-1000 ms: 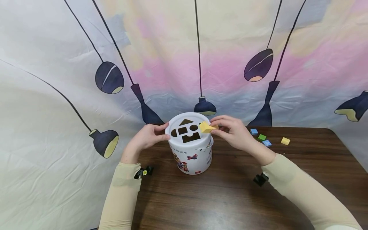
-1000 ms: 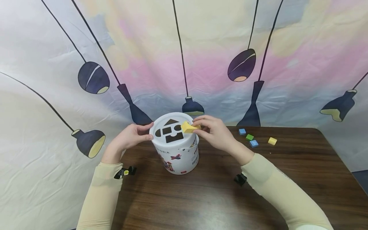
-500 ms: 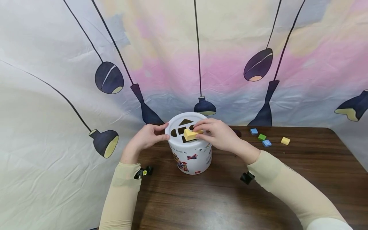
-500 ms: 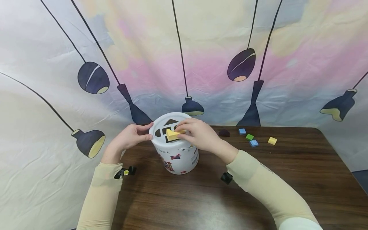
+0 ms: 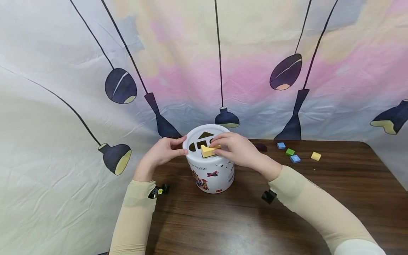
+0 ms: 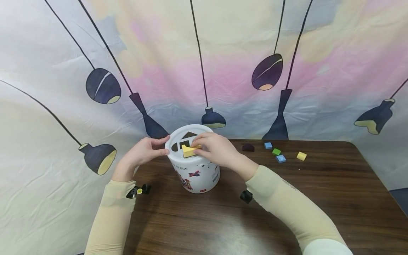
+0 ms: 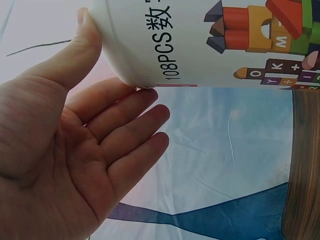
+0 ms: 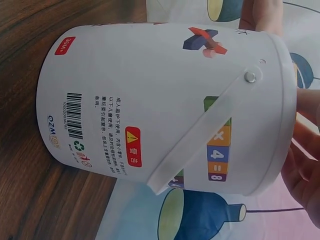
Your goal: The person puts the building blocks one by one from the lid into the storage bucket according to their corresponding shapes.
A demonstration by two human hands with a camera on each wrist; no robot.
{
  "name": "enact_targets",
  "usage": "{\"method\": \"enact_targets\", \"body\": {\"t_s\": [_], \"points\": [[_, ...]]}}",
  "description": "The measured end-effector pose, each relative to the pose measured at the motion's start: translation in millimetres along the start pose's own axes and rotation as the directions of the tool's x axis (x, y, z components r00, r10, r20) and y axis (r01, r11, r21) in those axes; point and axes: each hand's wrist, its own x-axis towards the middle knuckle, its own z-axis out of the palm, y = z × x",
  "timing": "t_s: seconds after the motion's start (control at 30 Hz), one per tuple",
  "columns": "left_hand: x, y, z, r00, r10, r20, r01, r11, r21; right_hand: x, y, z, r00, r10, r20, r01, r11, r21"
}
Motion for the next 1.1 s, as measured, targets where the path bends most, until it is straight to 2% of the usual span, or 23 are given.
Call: {"method": "enact_targets", "body": {"t_s": [0.57, 1.1], "points": [[0.6, -1.1, 0.2, 1.000, 0.007, -0.001, -0.007, 1.000, 0.013, 1.2, 0.2, -0.9, 0.999, 0.018, 0.037, -0.018, 1.000, 0.008], [0.8, -2.0, 0.8, 1.000, 0.015, -0.007, -0.015, 1.000, 0.005, -2.9, 3.3, 2.7, 1.000, 0.020, 0.003, -0.020, 0.999, 0.047]]}}
